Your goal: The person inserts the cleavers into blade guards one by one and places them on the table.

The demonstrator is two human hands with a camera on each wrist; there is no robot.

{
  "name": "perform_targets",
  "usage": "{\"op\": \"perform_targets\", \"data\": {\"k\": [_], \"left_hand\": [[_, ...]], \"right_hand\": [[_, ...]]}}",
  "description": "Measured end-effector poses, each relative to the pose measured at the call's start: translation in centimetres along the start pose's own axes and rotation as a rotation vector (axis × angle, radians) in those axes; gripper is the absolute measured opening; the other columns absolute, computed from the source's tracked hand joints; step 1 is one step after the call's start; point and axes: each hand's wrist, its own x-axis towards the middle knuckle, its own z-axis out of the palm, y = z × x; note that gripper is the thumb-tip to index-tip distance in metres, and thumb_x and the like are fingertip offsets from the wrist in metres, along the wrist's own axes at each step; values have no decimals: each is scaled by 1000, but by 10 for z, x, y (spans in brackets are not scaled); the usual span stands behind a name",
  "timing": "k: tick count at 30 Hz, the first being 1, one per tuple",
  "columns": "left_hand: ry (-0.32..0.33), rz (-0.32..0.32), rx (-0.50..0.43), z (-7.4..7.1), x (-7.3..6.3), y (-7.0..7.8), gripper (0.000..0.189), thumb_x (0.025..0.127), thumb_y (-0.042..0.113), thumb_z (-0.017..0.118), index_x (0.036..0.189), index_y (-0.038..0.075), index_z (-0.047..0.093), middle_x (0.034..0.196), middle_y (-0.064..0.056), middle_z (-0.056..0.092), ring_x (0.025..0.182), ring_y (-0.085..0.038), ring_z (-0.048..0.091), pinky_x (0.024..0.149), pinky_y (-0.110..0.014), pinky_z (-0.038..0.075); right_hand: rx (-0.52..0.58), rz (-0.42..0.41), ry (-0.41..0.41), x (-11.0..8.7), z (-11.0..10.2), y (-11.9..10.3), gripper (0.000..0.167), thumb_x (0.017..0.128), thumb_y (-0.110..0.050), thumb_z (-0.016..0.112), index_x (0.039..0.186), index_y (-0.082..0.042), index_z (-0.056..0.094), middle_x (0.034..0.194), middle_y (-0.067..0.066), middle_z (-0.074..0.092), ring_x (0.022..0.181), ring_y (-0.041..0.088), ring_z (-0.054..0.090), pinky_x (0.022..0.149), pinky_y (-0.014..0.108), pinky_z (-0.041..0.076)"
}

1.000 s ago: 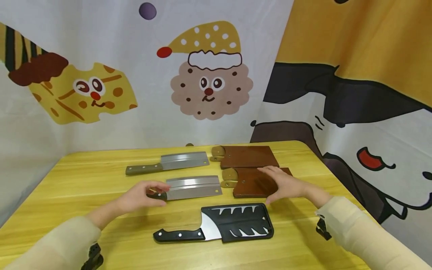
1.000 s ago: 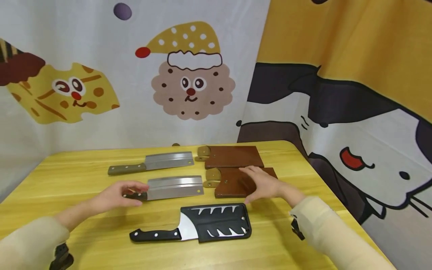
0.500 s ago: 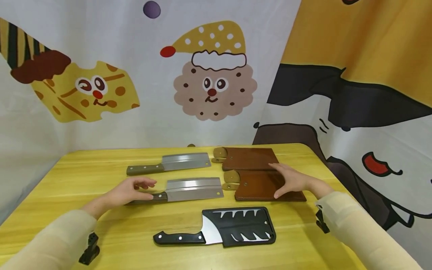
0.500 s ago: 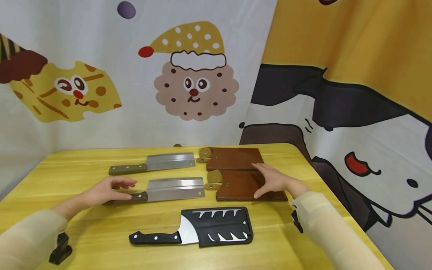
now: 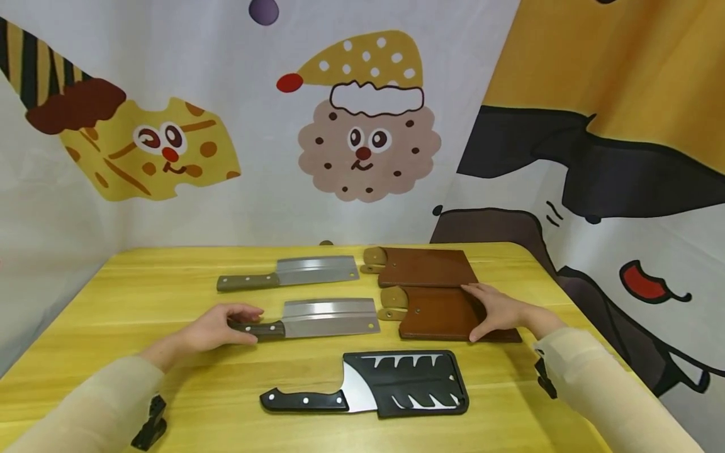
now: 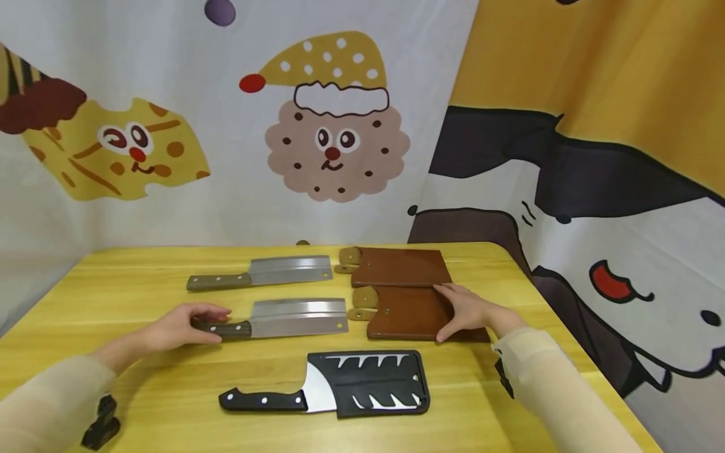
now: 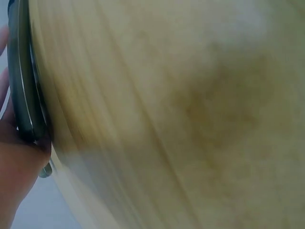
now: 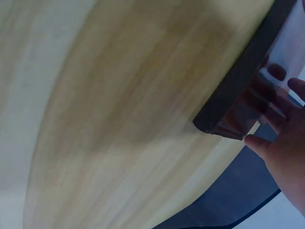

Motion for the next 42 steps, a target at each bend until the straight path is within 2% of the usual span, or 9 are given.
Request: {"op": "perform_targets", "data": {"k": [8,13,16,23,26,31,37,40,42], "left_hand": [[-18,-43,5,1,-1,-2,56,75,21,78,121,-3,59,121,-19,61,111,-32,55,85,-16,44],[-20,-40,43,2,-2,-1,53,74,24,78,120,1,62,121,-18,61,111,-31,54,84,-17,44],[-19,-33,64,0,-1,0,52,74,25,79,118,2,64,119,-18,61,107,-28,55,81,-19,46],[-14,27,123,-3,-1,0,47,77,28,75,116,4,65,119,-18,63,108,-35,57,82,-21,47],[-21,58,134,-1,-4,0,47,79,28,74,117,3,65,120,-18,63,110,-37,58,84,-22,48],[-38,76,107,3,-9,0,48,79,26,74,118,1,64,121,-20,62,110,-34,58,86,-21,48],[-38,83,107,-1,-14,3,47,80,28,73,118,1,64,121,-20,62,111,-31,58,86,-21,49],[-45,84,104,-4,-16,5,47,81,29,71,119,3,63,123,-19,61,113,-23,58,86,-19,48],[-48,91,102,-6,-17,6,47,81,29,71,120,3,63,123,-19,61,112,-12,57,85,-18,47]], "right_hand": [[-101,-13,9,-1,1,-6,117,58,-52,84,142,7,29,139,34,28,127,52,29,97,63,34],[-98,-37,-38,-5,4,-6,125,55,-51,85,144,8,19,144,37,16,131,55,19,99,70,23],[-118,-57,-31,-6,4,-6,127,55,-52,85,144,6,17,146,36,15,132,56,19,99,72,19],[-189,-97,43,-7,4,-5,120,54,-56,84,145,-1,27,135,30,33,122,49,34,92,64,35],[-185,-120,61,-9,7,-3,117,55,-55,83,144,-1,30,131,28,36,118,45,37,89,61,38],[-168,-125,75,-14,11,-2,116,55,-55,82,144,-2,31,130,27,37,117,44,37,87,60,39],[-157,-116,87,-17,9,-7,114,56,-54,82,144,-3,32,130,26,38,118,44,37,88,60,40],[-166,-117,97,-18,7,-9,113,56,-54,82,144,-3,32,131,27,37,119,45,36,89,60,40],[-176,-125,101,-19,6,-10,113,56,-54,82,144,-3,33,131,26,37,119,45,36,89,60,40]]}}
